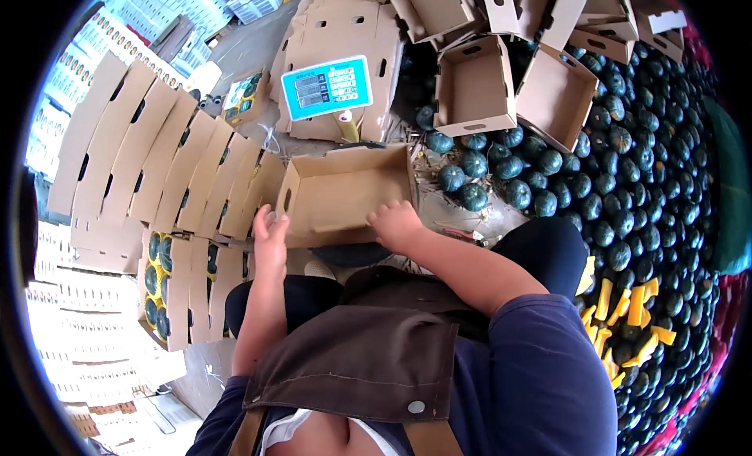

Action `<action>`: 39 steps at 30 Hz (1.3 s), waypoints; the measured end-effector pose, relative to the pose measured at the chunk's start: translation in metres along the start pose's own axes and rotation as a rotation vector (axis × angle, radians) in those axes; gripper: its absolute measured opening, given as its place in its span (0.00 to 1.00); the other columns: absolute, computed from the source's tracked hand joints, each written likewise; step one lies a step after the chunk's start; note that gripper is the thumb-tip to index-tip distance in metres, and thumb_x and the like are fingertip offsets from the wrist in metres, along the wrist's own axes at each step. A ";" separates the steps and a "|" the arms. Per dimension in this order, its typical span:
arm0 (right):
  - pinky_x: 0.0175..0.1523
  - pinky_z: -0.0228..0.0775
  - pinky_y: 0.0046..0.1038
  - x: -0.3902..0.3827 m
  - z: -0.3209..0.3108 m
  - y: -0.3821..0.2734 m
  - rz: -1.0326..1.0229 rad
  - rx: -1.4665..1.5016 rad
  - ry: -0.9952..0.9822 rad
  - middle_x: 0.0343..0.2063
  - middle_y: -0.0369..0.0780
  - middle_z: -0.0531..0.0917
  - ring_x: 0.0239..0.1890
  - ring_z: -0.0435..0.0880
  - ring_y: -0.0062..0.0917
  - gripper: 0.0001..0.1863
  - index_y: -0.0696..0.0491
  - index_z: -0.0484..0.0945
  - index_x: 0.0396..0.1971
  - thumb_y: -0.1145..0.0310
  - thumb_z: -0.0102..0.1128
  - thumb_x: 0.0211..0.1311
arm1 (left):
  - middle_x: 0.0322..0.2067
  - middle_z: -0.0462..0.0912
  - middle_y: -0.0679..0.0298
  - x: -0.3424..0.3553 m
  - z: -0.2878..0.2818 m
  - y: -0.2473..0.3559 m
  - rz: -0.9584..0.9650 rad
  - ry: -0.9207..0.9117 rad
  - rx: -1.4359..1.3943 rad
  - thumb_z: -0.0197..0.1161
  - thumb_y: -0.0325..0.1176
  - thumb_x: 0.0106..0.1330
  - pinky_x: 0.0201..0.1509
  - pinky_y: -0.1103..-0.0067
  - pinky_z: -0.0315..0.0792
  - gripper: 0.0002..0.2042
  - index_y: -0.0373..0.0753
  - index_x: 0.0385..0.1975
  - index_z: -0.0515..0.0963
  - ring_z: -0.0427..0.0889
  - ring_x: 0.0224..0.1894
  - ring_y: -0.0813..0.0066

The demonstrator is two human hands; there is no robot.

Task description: The person places yellow foam sleeves over green squash, arranges the sleeved squash into cardboard boxes, and stacks the boxes.

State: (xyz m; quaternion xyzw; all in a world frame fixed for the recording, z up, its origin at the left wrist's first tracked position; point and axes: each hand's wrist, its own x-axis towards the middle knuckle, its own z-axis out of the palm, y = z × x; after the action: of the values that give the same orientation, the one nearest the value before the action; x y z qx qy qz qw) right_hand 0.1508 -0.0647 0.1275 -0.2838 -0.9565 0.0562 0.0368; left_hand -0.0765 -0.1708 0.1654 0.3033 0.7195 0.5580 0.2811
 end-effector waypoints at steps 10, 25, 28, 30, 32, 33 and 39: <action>0.46 0.69 0.37 -0.075 -0.077 0.069 0.190 0.369 -0.337 0.38 0.47 0.79 0.42 0.77 0.39 0.22 0.53 0.72 0.44 0.55 0.56 0.51 | 0.46 0.74 0.53 -0.005 0.035 0.007 0.032 -0.235 0.446 0.59 0.40 0.58 0.52 0.73 0.66 0.23 0.37 0.52 0.67 0.73 0.49 0.63; 0.43 0.69 0.25 -0.216 -0.007 0.258 0.806 0.898 0.019 0.31 0.39 0.79 0.37 0.77 0.23 0.15 0.53 0.74 0.42 0.62 0.56 0.57 | 0.32 0.79 0.59 -0.022 0.088 -0.062 -0.400 -0.487 0.685 0.60 0.40 0.59 0.41 0.77 0.70 0.37 0.40 0.65 0.46 0.78 0.34 0.70; 0.47 0.68 0.32 -0.248 0.132 0.286 0.463 0.859 -0.023 0.37 0.42 0.79 0.41 0.78 0.31 0.16 0.49 0.75 0.43 0.59 0.54 0.56 | 0.44 0.76 0.51 -0.001 0.089 -0.097 -0.400 -0.593 0.772 0.60 0.39 0.59 0.50 0.74 0.67 0.39 0.41 0.65 0.42 0.75 0.46 0.62; 0.48 0.67 0.35 -0.225 0.177 0.262 0.478 0.739 -0.237 0.39 0.43 0.79 0.44 0.77 0.33 0.15 0.48 0.75 0.42 0.58 0.52 0.57 | 0.50 0.72 0.47 0.012 0.081 -0.109 -0.382 -0.658 0.883 0.60 0.39 0.58 0.54 0.73 0.65 0.40 0.42 0.65 0.42 0.72 0.52 0.59; 0.50 0.66 0.39 -0.194 0.202 0.238 0.490 0.620 -0.471 0.41 0.43 0.78 0.47 0.76 0.36 0.15 0.47 0.76 0.42 0.58 0.50 0.57 | 0.53 0.68 0.46 0.013 0.083 -0.115 -0.302 -0.730 1.090 0.60 0.39 0.58 0.56 0.72 0.64 0.39 0.41 0.65 0.44 0.71 0.54 0.57; 0.51 0.65 0.41 -0.192 0.216 0.229 0.494 0.580 -0.590 0.42 0.44 0.78 0.48 0.75 0.37 0.15 0.47 0.76 0.42 0.58 0.49 0.58 | 0.54 0.67 0.46 0.012 0.092 -0.114 -0.244 -0.773 1.228 0.60 0.39 0.58 0.56 0.72 0.64 0.38 0.41 0.65 0.45 0.70 0.54 0.57; 0.48 0.63 0.39 -0.180 0.247 0.217 0.542 0.289 -0.423 0.41 0.39 0.78 0.47 0.75 0.32 0.12 0.48 0.77 0.36 0.62 0.47 0.56 | 0.53 0.69 0.45 0.015 0.095 -0.118 -0.399 -0.763 0.975 0.60 0.38 0.57 0.55 0.70 0.65 0.38 0.41 0.64 0.45 0.72 0.53 0.56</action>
State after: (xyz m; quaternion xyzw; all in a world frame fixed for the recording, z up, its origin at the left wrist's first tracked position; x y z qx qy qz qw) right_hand 0.3936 -0.0036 -0.1520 -0.5006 -0.8154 0.2558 -0.1380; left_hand -0.0303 -0.1217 0.0291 0.4335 0.7824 -0.0423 0.4451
